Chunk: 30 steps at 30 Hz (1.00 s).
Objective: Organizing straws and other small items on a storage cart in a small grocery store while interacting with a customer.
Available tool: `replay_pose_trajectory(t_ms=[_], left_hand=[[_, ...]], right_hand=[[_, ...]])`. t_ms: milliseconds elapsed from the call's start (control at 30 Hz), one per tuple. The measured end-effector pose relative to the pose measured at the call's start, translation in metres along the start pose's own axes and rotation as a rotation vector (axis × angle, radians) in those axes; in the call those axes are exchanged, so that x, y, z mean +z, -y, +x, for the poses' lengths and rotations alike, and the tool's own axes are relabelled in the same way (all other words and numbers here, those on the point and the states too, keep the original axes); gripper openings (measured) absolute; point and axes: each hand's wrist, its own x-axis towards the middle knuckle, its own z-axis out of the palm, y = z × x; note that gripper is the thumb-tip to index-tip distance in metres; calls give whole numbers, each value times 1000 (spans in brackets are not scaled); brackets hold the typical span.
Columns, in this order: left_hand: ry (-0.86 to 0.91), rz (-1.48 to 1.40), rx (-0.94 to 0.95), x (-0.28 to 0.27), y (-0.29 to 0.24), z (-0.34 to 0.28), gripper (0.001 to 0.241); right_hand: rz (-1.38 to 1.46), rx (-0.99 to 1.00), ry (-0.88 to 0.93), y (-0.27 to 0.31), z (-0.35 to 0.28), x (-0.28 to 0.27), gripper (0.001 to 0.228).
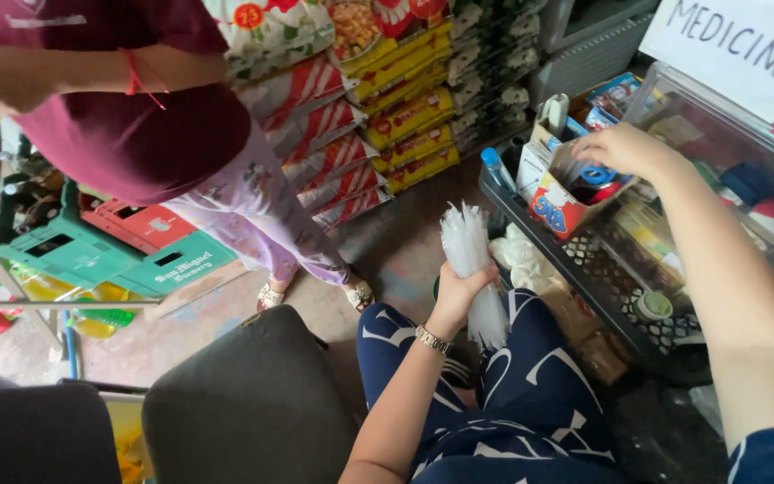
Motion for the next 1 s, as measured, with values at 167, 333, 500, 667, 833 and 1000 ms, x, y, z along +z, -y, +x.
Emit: replay_pose_trajectory(t_ms=[167, 333, 500, 667, 833, 1000], left_hand=[[-1, -21, 2, -3, 12, 16, 30], [35, -1, -21, -4, 15, 32, 35], [39, 131, -55, 11, 10, 59, 30], [-23, 298, -33, 22, 3, 97, 38], [159, 169, 253, 26, -22, 119, 30], [282, 184, 269, 22, -25, 125, 36]], right_hand=[[89, 21, -11, 2, -7, -13, 34], [184, 59, -92, 5, -18, -21, 33], [151, 88, -124, 16, -24, -14, 30], [84, 51, -215, 32, -50, -38, 27], [38, 49, -276, 69, -110, -80, 27], [13, -36, -16, 109, -110, -76, 30]])
